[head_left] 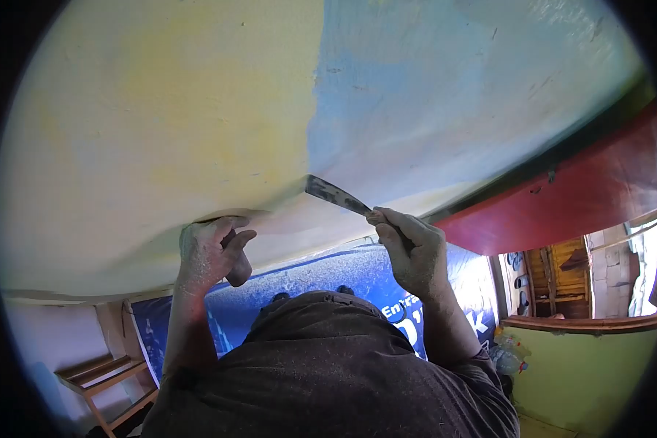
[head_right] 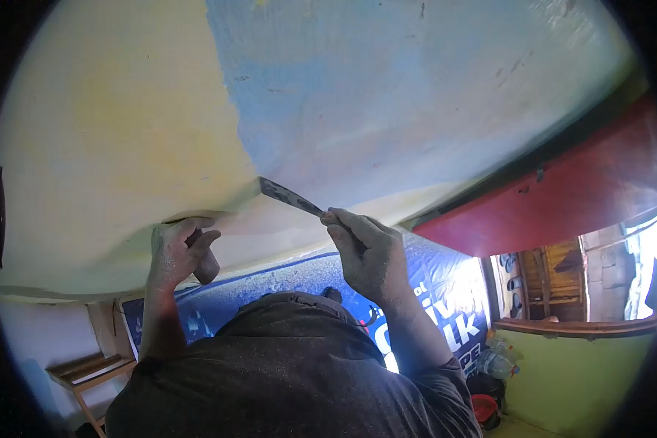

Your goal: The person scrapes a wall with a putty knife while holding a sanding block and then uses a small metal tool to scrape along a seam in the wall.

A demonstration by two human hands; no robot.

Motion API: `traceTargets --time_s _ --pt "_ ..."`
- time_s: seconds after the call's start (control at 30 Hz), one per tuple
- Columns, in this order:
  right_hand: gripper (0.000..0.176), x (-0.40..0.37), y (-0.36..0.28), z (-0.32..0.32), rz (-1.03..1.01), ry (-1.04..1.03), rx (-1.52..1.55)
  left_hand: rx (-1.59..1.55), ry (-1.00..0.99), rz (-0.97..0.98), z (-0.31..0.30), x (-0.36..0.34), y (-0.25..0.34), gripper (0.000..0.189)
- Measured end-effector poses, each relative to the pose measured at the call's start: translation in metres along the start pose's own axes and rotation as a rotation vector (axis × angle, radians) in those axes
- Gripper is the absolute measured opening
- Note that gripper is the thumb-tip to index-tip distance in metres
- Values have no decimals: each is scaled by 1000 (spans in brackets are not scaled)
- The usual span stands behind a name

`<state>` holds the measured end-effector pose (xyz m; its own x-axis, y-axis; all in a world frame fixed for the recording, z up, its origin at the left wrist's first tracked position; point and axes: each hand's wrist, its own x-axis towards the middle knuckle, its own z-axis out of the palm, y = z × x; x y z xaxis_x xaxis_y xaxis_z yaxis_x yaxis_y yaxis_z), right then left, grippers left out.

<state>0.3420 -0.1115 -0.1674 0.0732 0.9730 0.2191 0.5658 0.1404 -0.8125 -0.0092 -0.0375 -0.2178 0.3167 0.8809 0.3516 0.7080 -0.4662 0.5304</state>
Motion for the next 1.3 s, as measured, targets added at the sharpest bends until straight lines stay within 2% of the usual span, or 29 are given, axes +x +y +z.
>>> traceTargets --time_s 0.17,0.27,0.3,0.4,0.57,0.7,0.83,0.93,1.07,1.17,1.3 --pt "25 -4 12 -11 56 87 119 3 8 -12 -1 1 -1 26" --pt "27 2 -5 0 -37 11 34 14 16 -2 2 0 1 26" --pt "27 2 -11 -6 5 -26 18 13 9 -10 1 0 1 26" --pt "26 4 -4 -20 -31 69 93 17 27 23 -1 1 -4 26" --pt "23 7 -23 -12 -44 20 46 16 28 31 1 2 -3 27" --pt "23 8 -9 -29 10 87 42 34 36 31 -1 2 -3 28" --pt "24 8 -19 -15 -112 82 56 86 -33 -28 -2 0 -2 28" --pt "24 12 -13 -33 -44 100 68 17 11 12 1 1 -6 27" --pt "26 10 -35 -14 -111 37 65 24 -26 -33 -1 1 -3 26" --pt "27 11 -26 -26 -105 79 124 46 -3 49 2 0 -13 26" --pt "28 11 -32 -28 -102 74 85 40 13 32 3 -1 -10 27"
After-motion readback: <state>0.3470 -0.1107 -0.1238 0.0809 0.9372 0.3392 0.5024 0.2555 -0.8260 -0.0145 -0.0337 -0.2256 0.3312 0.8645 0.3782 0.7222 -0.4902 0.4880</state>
